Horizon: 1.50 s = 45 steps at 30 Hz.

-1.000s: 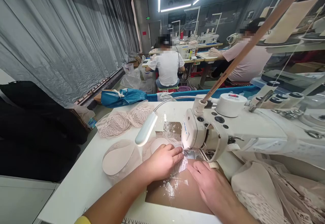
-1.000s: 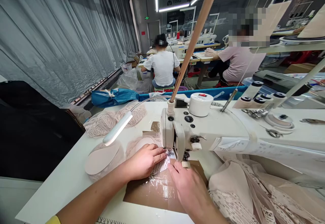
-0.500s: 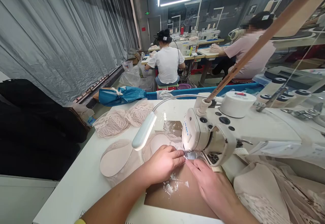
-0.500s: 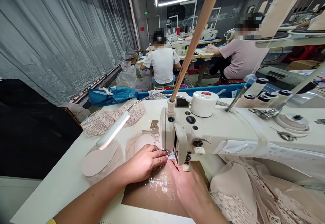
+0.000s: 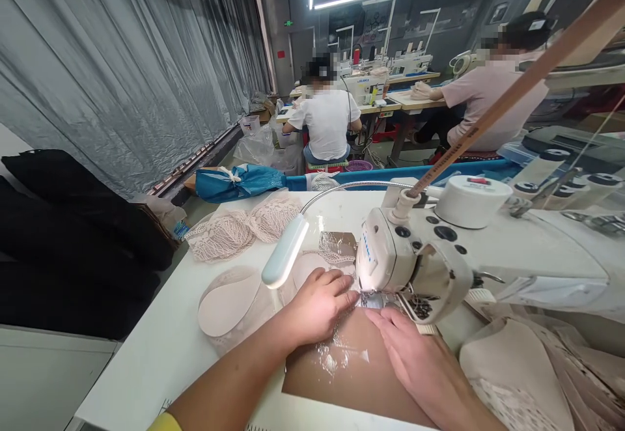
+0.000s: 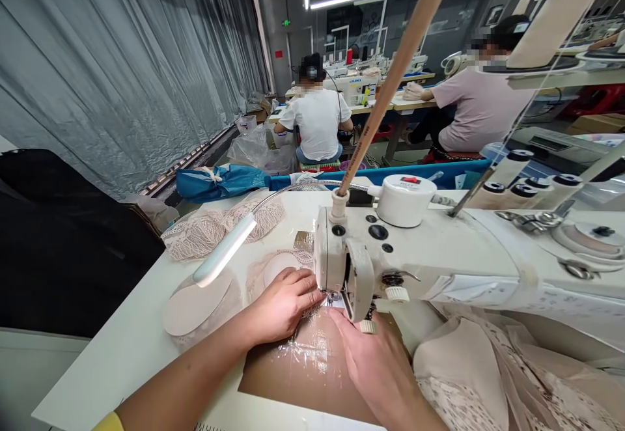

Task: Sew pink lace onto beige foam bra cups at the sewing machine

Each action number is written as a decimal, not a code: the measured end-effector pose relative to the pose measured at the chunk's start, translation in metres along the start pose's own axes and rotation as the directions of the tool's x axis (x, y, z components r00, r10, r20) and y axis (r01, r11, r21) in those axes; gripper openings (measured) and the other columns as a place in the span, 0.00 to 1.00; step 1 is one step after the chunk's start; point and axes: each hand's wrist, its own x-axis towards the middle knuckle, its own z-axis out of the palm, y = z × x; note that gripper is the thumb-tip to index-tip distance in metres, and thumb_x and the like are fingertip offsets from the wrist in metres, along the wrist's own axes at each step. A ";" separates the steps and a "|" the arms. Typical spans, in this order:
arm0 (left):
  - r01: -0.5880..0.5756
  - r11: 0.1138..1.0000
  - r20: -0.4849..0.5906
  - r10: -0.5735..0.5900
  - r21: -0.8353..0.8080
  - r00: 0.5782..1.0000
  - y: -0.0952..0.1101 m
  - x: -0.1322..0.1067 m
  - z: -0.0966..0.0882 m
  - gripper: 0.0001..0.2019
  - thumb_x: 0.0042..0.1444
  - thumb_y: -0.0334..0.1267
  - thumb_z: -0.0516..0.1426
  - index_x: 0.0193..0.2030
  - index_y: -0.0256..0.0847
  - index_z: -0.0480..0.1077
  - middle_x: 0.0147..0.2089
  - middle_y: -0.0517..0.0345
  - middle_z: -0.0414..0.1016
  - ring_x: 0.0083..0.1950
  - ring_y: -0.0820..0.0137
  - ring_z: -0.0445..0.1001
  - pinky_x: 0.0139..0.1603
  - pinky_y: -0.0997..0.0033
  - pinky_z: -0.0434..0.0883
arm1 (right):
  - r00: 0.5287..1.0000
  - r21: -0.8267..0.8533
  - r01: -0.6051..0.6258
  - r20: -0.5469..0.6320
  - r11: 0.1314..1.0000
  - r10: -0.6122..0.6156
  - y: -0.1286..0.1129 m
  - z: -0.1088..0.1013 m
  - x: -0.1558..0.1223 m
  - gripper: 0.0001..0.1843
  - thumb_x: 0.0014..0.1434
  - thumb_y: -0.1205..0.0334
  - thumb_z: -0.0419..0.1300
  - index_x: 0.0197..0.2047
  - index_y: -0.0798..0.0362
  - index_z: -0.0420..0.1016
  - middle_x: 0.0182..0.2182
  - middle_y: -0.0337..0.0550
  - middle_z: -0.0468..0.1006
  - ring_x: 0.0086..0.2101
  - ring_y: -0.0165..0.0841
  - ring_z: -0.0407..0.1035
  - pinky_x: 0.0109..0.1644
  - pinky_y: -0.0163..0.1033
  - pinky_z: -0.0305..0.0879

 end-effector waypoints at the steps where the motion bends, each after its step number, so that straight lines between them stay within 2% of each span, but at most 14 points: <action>1: 0.027 0.999 0.008 -0.027 0.024 1.000 0.001 -0.001 -0.003 0.18 0.57 0.31 0.53 0.54 0.39 0.66 0.55 0.46 0.69 0.57 0.57 0.63 0.54 0.57 0.62 | 1.000 0.003 -0.002 0.002 1.000 0.002 0.001 0.000 -0.001 0.24 0.59 0.72 0.47 0.49 0.45 0.78 0.36 0.47 0.80 0.27 0.33 0.73 0.27 0.34 0.67; 4: 0.132 0.988 0.059 -0.137 0.081 0.989 0.008 -0.004 -0.015 0.15 0.59 0.34 0.51 0.52 0.37 0.66 0.54 0.45 0.69 0.53 0.57 0.66 0.50 0.57 0.66 | 1.000 0.010 -0.011 0.003 1.000 0.011 0.003 0.002 -0.003 0.24 0.60 0.71 0.45 0.49 0.47 0.78 0.38 0.50 0.80 0.28 0.34 0.74 0.28 0.35 0.68; 7: 0.204 0.976 0.131 -0.212 0.076 0.968 0.015 -0.009 -0.024 0.13 0.63 0.41 0.49 0.47 0.38 0.69 0.48 0.47 0.71 0.47 0.59 0.69 0.45 0.61 0.68 | 1.000 0.009 -0.013 0.000 1.000 0.013 0.004 0.002 -0.003 0.23 0.62 0.70 0.45 0.49 0.50 0.78 0.36 0.51 0.80 0.29 0.35 0.74 0.29 0.37 0.69; 11: 0.210 0.977 0.214 -0.210 0.026 0.954 0.023 -0.011 -0.024 0.11 0.63 0.40 0.49 0.37 0.37 0.70 0.40 0.52 0.71 0.39 0.65 0.69 0.40 0.66 0.69 | 1.000 -0.017 -0.021 0.004 1.000 0.021 0.004 0.001 -0.002 0.22 0.62 0.70 0.45 0.49 0.48 0.78 0.37 0.50 0.81 0.29 0.35 0.74 0.28 0.36 0.68; 13: 0.201 0.979 0.204 -0.201 0.022 0.958 0.027 -0.011 -0.020 0.11 0.62 0.38 0.50 0.34 0.37 0.69 0.39 0.52 0.71 0.39 0.65 0.69 0.40 0.66 0.69 | 1.000 -0.032 -0.012 -0.008 0.999 0.011 0.004 0.000 -0.002 0.23 0.61 0.70 0.45 0.48 0.49 0.79 0.36 0.50 0.81 0.29 0.36 0.75 0.28 0.36 0.68; 17: 0.138 0.990 0.123 -0.135 -0.019 0.983 0.032 -0.011 -0.011 0.09 0.61 0.36 0.50 0.41 0.36 0.70 0.45 0.49 0.72 0.44 0.62 0.68 0.45 0.63 0.69 | 0.999 -0.062 0.029 -0.030 0.998 -0.031 0.006 -0.002 -0.001 0.23 0.61 0.70 0.45 0.47 0.51 0.80 0.33 0.52 0.82 0.32 0.38 0.76 0.29 0.37 0.69; 21: 0.039 0.996 0.103 -0.030 -0.082 0.994 0.034 -0.012 -0.009 0.14 0.59 0.33 0.51 0.50 0.36 0.68 0.54 0.50 0.70 0.49 0.62 0.67 0.49 0.63 0.68 | 0.998 -0.060 0.042 -0.048 0.997 -0.045 0.008 -0.003 -0.001 0.23 0.62 0.70 0.44 0.47 0.52 0.80 0.32 0.52 0.82 0.32 0.38 0.76 0.28 0.36 0.68; 25: 0.013 0.996 0.107 -0.004 -0.086 0.994 0.034 -0.013 -0.009 0.18 0.57 0.33 0.51 0.54 0.35 0.67 0.58 0.52 0.68 0.49 0.61 0.67 0.47 0.62 0.68 | 0.999 0.023 0.031 0.033 0.999 -0.031 0.006 -0.006 -0.002 0.24 0.61 0.72 0.44 0.51 0.52 0.76 0.37 0.50 0.81 0.29 0.34 0.74 0.28 0.35 0.67; 28: 0.003 0.997 0.104 0.005 -0.074 0.995 0.034 -0.014 -0.008 0.21 0.56 0.34 0.51 0.57 0.35 0.65 0.61 0.52 0.67 0.48 0.60 0.66 0.45 0.61 0.67 | 0.994 0.098 0.044 0.098 0.994 -0.054 0.003 -0.007 -0.003 0.24 0.61 0.73 0.44 0.54 0.52 0.74 0.33 0.46 0.81 0.25 0.32 0.72 0.26 0.34 0.64; 31: -0.008 0.998 0.101 0.015 -0.069 0.995 0.033 -0.015 -0.008 0.23 0.55 0.35 0.51 0.59 0.34 0.64 0.62 0.52 0.66 0.48 0.59 0.66 0.44 0.60 0.67 | 0.995 0.098 0.064 0.065 0.993 -0.071 0.000 -0.003 -0.004 0.24 0.60 0.72 0.44 0.52 0.52 0.75 0.35 0.45 0.80 0.22 0.30 0.68 0.24 0.36 0.59; 35: -0.007 0.998 0.100 0.013 -0.060 0.995 0.030 -0.014 -0.007 0.25 0.55 0.34 0.51 0.60 0.35 0.63 0.63 0.51 0.65 0.48 0.59 0.66 0.43 0.60 0.66 | 0.996 0.057 0.077 0.034 0.995 -0.079 0.000 0.008 -0.007 0.23 0.60 0.72 0.44 0.51 0.52 0.75 0.36 0.45 0.79 0.21 0.29 0.65 0.24 0.37 0.54; 41: 0.013 0.998 0.078 -0.007 -0.066 0.997 0.024 -0.014 -0.007 0.24 0.56 0.33 0.51 0.60 0.36 0.63 0.62 0.49 0.66 0.50 0.58 0.66 0.47 0.59 0.66 | 0.999 0.113 0.046 -0.032 0.993 -0.042 0.000 0.016 -0.010 0.22 0.62 0.72 0.43 0.53 0.53 0.72 0.39 0.48 0.78 0.26 0.31 0.67 0.29 0.39 0.56; 43: 0.049 0.997 0.061 -0.046 -0.053 0.997 0.020 -0.014 -0.013 0.20 0.57 0.34 0.51 0.58 0.37 0.66 0.59 0.49 0.68 0.49 0.58 0.67 0.48 0.59 0.66 | 0.996 0.164 0.073 -0.065 0.984 -0.063 -0.002 0.010 -0.008 0.21 0.63 0.72 0.43 0.51 0.53 0.72 0.37 0.48 0.77 0.28 0.32 0.68 0.32 0.39 0.58; 45: 0.159 0.987 0.026 -0.159 -0.011 0.987 0.016 -0.014 -0.022 0.16 0.60 0.36 0.49 0.52 0.36 0.69 0.53 0.47 0.71 0.47 0.59 0.68 0.48 0.59 0.66 | 0.993 0.254 0.110 -0.073 0.961 -0.094 -0.005 0.001 -0.006 0.18 0.64 0.70 0.44 0.45 0.52 0.73 0.32 0.44 0.76 0.29 0.33 0.66 0.33 0.39 0.56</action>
